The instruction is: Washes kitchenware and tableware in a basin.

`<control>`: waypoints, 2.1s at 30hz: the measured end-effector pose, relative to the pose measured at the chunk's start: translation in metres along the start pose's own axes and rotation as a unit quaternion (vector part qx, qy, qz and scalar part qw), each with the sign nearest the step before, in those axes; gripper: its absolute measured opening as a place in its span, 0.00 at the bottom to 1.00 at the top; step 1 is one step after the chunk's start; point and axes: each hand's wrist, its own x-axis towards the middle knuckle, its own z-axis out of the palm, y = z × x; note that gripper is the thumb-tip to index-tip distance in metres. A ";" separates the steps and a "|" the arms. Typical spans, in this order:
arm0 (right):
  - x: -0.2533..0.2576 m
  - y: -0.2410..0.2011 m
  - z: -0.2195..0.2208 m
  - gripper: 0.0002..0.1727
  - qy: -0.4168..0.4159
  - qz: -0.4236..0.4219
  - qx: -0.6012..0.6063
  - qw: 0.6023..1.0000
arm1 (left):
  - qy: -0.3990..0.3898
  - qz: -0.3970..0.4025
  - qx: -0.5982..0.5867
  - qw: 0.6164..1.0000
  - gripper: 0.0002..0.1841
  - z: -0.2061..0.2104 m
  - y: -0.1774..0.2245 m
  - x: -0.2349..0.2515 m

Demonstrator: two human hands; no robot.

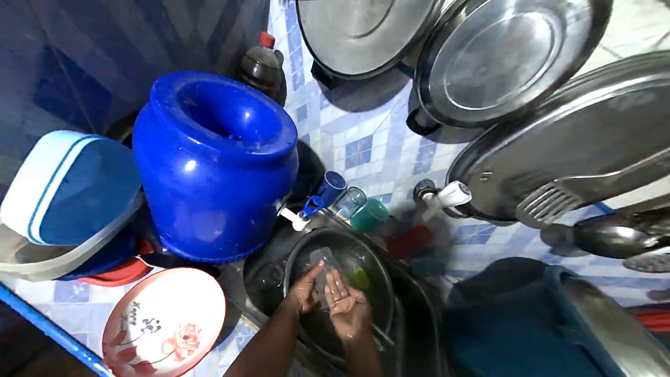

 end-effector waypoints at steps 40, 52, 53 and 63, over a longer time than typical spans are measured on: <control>0.040 -0.057 0.025 0.49 -0.174 -0.077 -0.778 0.599 | 0.096 0.275 0.349 0.891 0.59 0.006 -0.002 -0.007; 0.052 -0.058 0.057 0.43 -0.050 -0.293 -0.545 0.784 | 0.262 0.357 0.576 0.687 0.41 0.010 -0.002 -0.018; 0.056 -0.055 0.062 0.45 -0.049 -0.306 -0.513 0.801 | 0.271 0.301 0.602 0.688 0.41 0.009 0.001 -0.019; 0.081 0.011 0.097 0.51 -0.125 -0.323 -0.516 0.783 | 0.245 0.116 0.658 0.703 0.48 0.020 0.019 -0.032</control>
